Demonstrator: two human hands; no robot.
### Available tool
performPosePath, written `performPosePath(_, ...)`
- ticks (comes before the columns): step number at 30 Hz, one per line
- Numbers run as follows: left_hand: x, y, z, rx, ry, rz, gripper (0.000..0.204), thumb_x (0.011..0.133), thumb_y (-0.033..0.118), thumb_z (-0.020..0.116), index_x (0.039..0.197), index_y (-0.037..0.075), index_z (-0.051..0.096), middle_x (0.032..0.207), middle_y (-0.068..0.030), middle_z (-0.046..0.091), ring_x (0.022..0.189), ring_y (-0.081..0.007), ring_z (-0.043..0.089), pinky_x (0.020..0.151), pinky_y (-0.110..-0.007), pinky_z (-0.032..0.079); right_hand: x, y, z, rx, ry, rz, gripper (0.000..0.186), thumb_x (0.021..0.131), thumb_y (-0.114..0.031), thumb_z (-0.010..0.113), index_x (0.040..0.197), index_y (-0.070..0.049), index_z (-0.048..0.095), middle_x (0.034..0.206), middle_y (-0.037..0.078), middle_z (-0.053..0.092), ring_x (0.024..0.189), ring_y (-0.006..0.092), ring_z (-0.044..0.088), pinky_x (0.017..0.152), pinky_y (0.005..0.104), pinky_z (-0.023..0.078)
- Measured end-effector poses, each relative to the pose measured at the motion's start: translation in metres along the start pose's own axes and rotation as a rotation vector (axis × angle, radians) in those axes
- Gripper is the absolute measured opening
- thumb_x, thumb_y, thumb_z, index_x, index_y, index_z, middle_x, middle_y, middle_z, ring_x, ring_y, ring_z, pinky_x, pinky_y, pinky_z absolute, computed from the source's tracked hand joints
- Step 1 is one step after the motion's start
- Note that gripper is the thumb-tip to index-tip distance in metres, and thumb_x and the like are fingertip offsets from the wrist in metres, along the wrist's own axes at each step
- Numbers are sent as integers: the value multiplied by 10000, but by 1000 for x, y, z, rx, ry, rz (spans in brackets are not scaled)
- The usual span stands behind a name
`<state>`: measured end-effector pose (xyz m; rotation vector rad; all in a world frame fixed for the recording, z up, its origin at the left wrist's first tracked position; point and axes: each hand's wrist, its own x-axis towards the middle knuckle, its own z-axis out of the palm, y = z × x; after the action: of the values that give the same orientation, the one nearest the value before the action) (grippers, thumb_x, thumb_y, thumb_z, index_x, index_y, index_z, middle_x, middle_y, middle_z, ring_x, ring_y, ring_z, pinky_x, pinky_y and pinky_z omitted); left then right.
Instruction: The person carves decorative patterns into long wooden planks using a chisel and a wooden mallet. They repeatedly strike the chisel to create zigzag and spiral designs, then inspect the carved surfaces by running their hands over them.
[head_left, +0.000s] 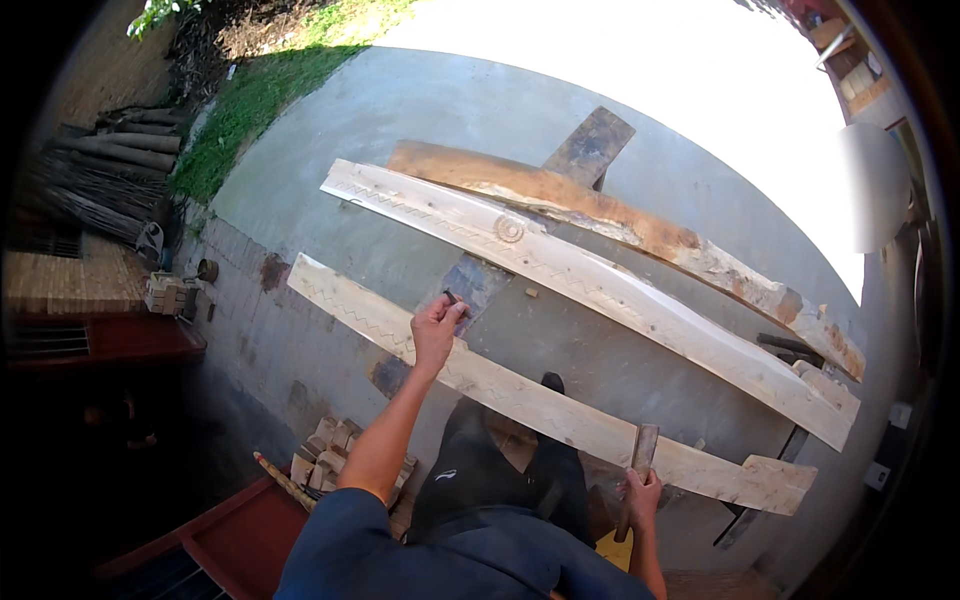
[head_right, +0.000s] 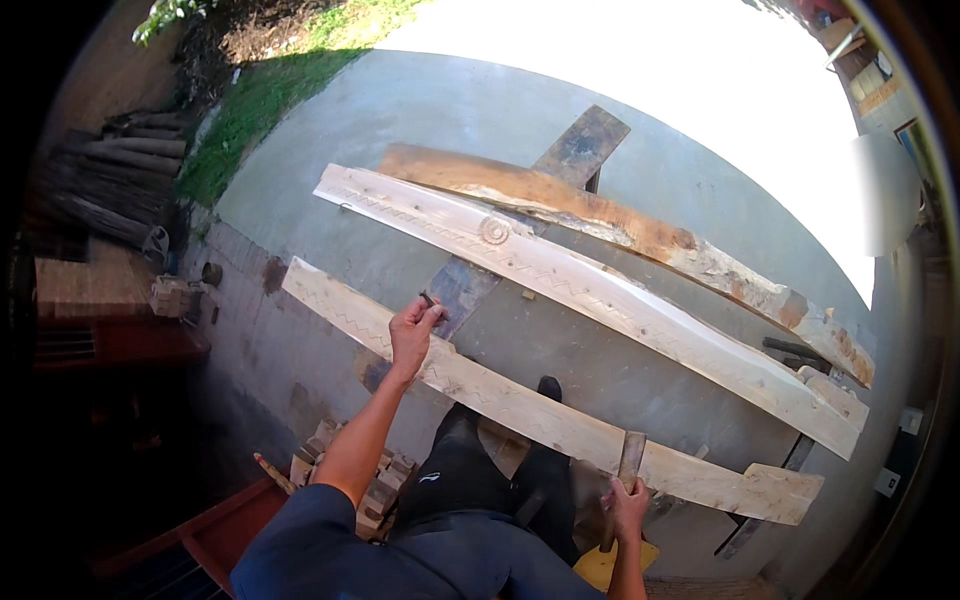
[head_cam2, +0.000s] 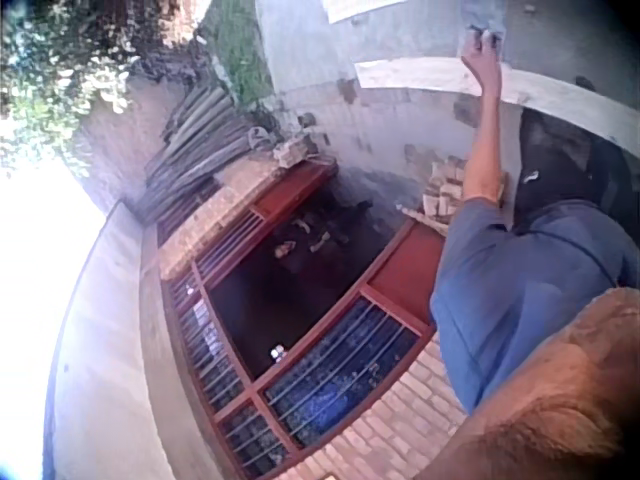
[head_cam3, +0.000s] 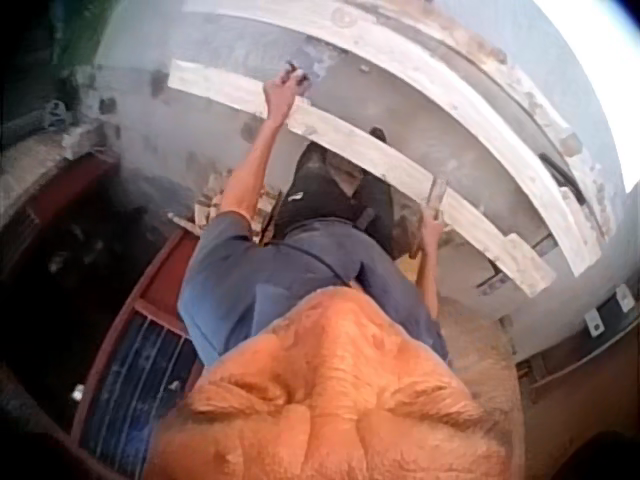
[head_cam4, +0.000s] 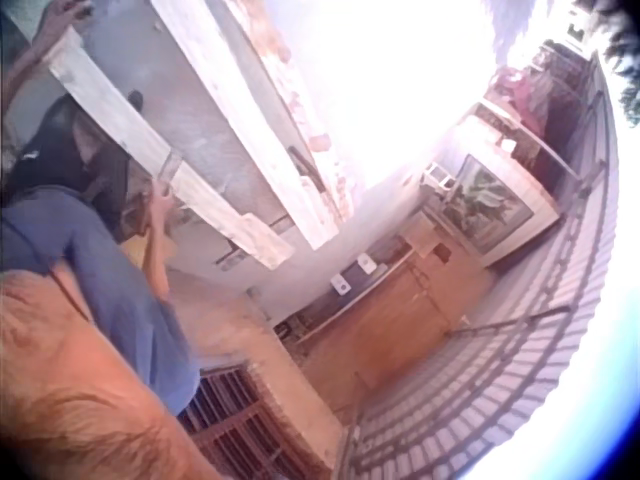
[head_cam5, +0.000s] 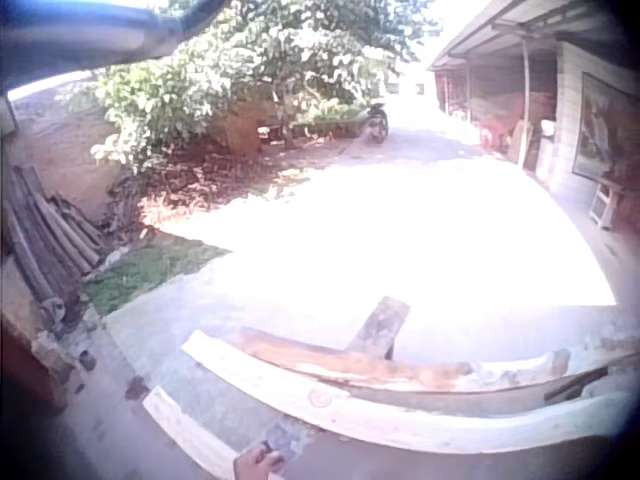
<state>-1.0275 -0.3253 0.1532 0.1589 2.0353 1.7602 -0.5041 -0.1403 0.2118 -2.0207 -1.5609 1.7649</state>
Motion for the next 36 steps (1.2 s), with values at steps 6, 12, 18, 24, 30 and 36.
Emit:
performPosePath(6, 170, -13, 90, -82, -75, 267, 174, 1040, 89, 758, 1160, -32, 793, 937, 1, 782, 879, -50, 673, 819, -240, 568, -7, -44, 84, -52, 18, 73, 234, 929, -142, 804, 985, -41, 601, 753, 49, 647, 540, 133, 621, 487, 301, 478)
performPosePath(12, 217, -72, 116, -96, -153, 287, 185, 1067, 56, 723, 1207, -51, 781, 1004, -26, 788, 930, -77, 707, 856, -245, 578, 52, -54, 175, -231, -8, -185, 368, 859, -175, 878, 1074, 20, 653, 847, 79, 689, 775, 150, 652, 724, 348, 547)
performPosePath(18, 214, -75, 107, -77, -153, 406, 152, 1007, -2, 754, 1143, -51, 801, 896, -3, 773, 830, -50, 669, 760, -241, 568, 145, -176, 249, -241, 15, -373, 419, 862, -191, 884, 1156, -16, 642, 933, 99, 714, 849, 165, 663, 817, 346, 564)
performPosePath(24, 214, -77, 112, 71, -134, 531, 166, 963, -12, 788, 1128, -14, 810, 945, -94, 827, 837, -114, 753, 778, -275, 601, 183, -302, 301, -386, 177, -914, 519, 835, -160, 903, 1264, -55, 630, 987, 183, 779, 908, 312, 787, 813, 406, 611)
performPosePath(30, 214, -87, 111, 240, -79, 672, 168, 942, -16, 803, 1108, 13, 811, 968, -93, 820, 835, -161, 766, 786, -290, 605, 182, -349, 317, -427, 284, -1242, 585, 789, -104, 918, 1290, -80, 616, 981, 174, 776, 891, 325, 798, 787, 394, 617)
performPosePath(36, 210, -75, 111, 317, -73, 728, 174, 916, -23, 808, 1086, 13, 801, 953, -116, 804, 817, -221, 767, 775, -315, 602, 200, -326, 331, -303, 267, -1313, 571, 796, -51, 894, 1229, -71, 522, 991, 183, 738, 904, 391, 783, 764, 424, 611)
